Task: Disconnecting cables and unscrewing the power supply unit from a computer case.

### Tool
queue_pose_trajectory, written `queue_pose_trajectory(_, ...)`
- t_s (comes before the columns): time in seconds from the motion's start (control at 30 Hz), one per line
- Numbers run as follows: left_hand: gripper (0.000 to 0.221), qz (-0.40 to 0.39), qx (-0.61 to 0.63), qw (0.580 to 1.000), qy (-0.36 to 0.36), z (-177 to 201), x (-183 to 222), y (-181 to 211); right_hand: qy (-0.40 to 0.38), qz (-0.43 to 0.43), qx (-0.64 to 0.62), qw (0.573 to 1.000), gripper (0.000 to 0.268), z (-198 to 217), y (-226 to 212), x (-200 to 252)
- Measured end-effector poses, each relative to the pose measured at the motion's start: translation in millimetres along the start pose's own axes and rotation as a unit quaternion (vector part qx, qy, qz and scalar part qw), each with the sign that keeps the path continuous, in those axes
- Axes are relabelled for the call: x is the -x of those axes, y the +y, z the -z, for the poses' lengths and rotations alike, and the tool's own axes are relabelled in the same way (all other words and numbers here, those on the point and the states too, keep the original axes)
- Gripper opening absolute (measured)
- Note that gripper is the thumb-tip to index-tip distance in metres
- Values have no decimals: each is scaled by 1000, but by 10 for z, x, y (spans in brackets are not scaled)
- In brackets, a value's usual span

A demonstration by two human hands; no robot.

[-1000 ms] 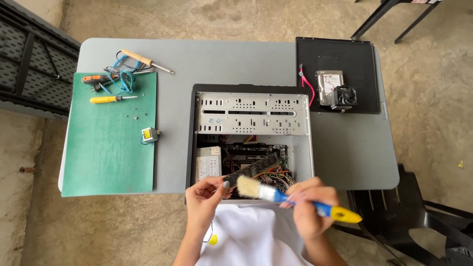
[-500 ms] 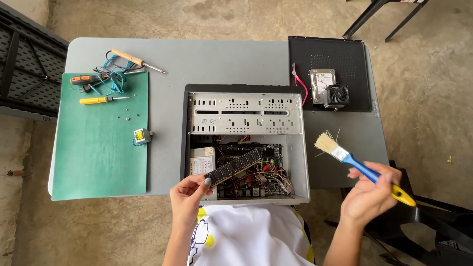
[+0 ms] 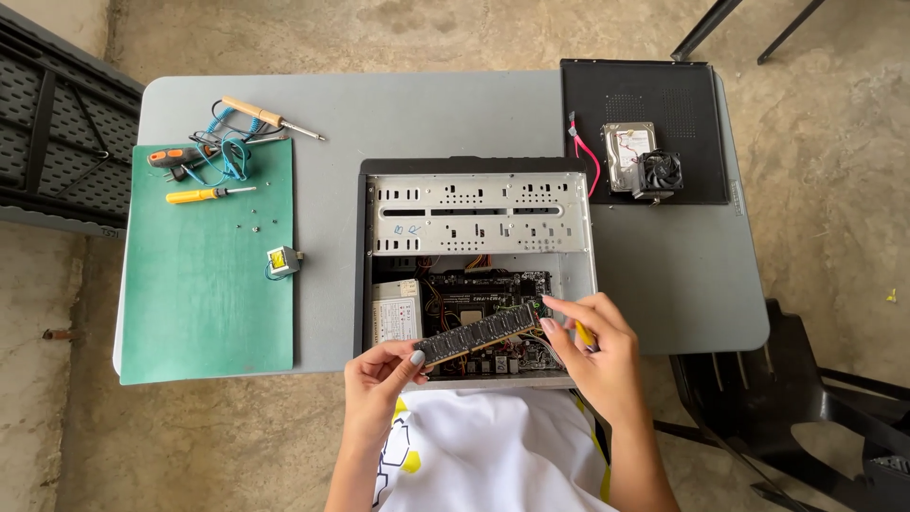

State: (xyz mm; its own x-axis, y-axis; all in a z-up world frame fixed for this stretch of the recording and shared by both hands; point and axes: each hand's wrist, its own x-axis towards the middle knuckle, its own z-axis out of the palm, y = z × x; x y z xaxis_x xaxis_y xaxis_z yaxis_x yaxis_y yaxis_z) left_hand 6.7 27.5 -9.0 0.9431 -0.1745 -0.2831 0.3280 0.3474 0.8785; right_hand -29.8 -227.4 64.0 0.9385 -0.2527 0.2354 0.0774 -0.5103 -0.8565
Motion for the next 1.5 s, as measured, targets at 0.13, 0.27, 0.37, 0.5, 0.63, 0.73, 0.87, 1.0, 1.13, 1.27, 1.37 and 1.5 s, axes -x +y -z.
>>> queue_pose_trajectory(0.13,10,19,-12,1000,-3,24,17,-24,-25,-35,-18,999,19,-9,-13,-7)
queue_pose_trajectory(0.27,9,36,-14,999,-14,21,29,-82,-42,-114,-57,991,6,42,18,15)
queue_pose_trajectory(0.37,11,43,-13,998,-36,-53,49,-112,-51,-176,-78,980,8,104,82,50)
queue_pose_trajectory(0.5,10,83,-19,996,-29,-209,112,-189,-29,-221,-128,966,14,198,240,119)
queue_pose_trajectory(0.63,14,98,-19,994,-48,-288,108,-359,-2,-206,-110,972,14,316,373,162)
queue_pose_trajectory(0.73,20,123,-40,989,-73,-404,113,-325,19,-220,-88,971,16,414,469,195)
queue_pose_trajectory(0.87,32,92,-136,985,-52,-457,100,-215,60,-244,-127,960,15,557,605,208)
queue_pose_trajectory(1.0,37,-86,-367,926,24,-256,-59,-303,136,-272,-163,939,20,761,947,129)
queue_pose_trajectory(1.13,30,-217,-468,854,69,-35,-193,-487,168,-265,-172,934,18,977,1222,-81)
queue_pose_trajectory(1.27,27,-281,-528,793,113,62,-247,-662,199,-298,-153,921,13,1161,1555,-372)
queue_pose_trajectory(1.37,30,-301,-551,773,91,60,-252,-701,204,-311,-153,916,10,1311,1999,-646)
queue_pose_trajectory(1.5,28,-317,-556,759,121,17,-266,-691,204,-350,-161,900,5,1496,2492,-1099)
